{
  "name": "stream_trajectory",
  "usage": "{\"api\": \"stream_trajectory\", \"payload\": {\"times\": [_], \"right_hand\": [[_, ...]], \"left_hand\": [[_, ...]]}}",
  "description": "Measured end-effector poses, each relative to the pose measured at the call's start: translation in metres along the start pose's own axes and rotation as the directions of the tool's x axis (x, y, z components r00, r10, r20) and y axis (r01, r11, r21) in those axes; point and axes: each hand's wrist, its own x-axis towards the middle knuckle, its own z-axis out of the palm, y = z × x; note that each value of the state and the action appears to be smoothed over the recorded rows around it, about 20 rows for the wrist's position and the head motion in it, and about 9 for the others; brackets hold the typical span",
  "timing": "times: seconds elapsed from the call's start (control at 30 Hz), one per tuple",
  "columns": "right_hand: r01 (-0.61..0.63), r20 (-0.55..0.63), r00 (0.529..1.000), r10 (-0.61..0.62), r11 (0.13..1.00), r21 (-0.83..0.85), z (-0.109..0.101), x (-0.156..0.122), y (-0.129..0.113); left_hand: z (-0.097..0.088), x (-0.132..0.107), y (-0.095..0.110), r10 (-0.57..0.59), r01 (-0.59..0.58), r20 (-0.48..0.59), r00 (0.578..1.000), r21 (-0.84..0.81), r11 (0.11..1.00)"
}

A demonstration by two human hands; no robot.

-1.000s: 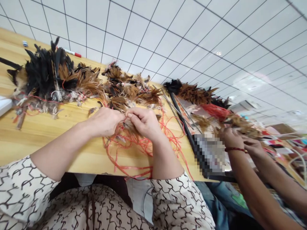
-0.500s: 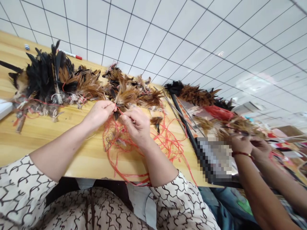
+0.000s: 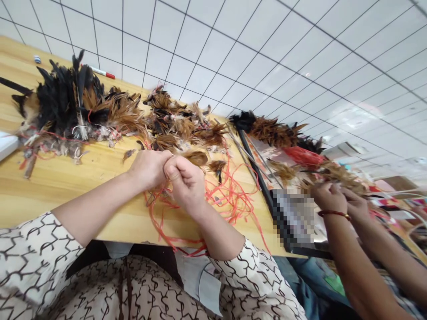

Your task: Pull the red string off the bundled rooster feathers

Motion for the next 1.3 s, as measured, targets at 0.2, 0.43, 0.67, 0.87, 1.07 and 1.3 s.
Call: {"api": "stream_trajectory", "payload": {"times": [0.2, 0.43, 0.67, 0.87, 1.07, 1.3], "right_hand": [[-0.101, 0.211, 0.972, 0.101, 0.995, -0.013, -0.036, 0.011, -0.002], [-0.456, 0.357, 0.889, 0.286, 0.620, 0.639, -0.051, 0.024, 0.035], [-0.403, 0.191, 0.811, 0.553, 0.291, 0.868, -0.022, 0.027, 0.038], [-0.195, 0.004, 0.902, 0.432, 0.399, 0.896, -0.009, 0.019, 0.027], [-0.103, -0.119, 0.946, 0.300, 0.631, 0.769, -0.001, 0.012, 0.022], [-0.051, -0.151, 0.975, 0.164, 0.823, 0.565, -0.013, 0.012, 0.020]], "left_hand": [[0.000, -0.003, -0.001, 0.190, -0.193, 0.133, 0.973, 0.010, 0.981], [-0.001, -0.006, -0.005, 0.414, -0.223, 0.137, 0.900, -0.670, 0.708], [0.001, -0.005, 0.000, 0.111, 0.083, 0.083, 0.990, -0.997, 0.005], [0.002, -0.003, 0.004, -0.084, 0.184, 0.209, 0.974, -0.953, -0.240], [-0.002, 0.000, 0.001, -0.132, 0.254, 0.298, 0.946, -0.928, -0.272], [-0.005, 0.003, -0.003, -0.026, 0.321, 0.339, 0.940, -0.911, -0.258]]}}
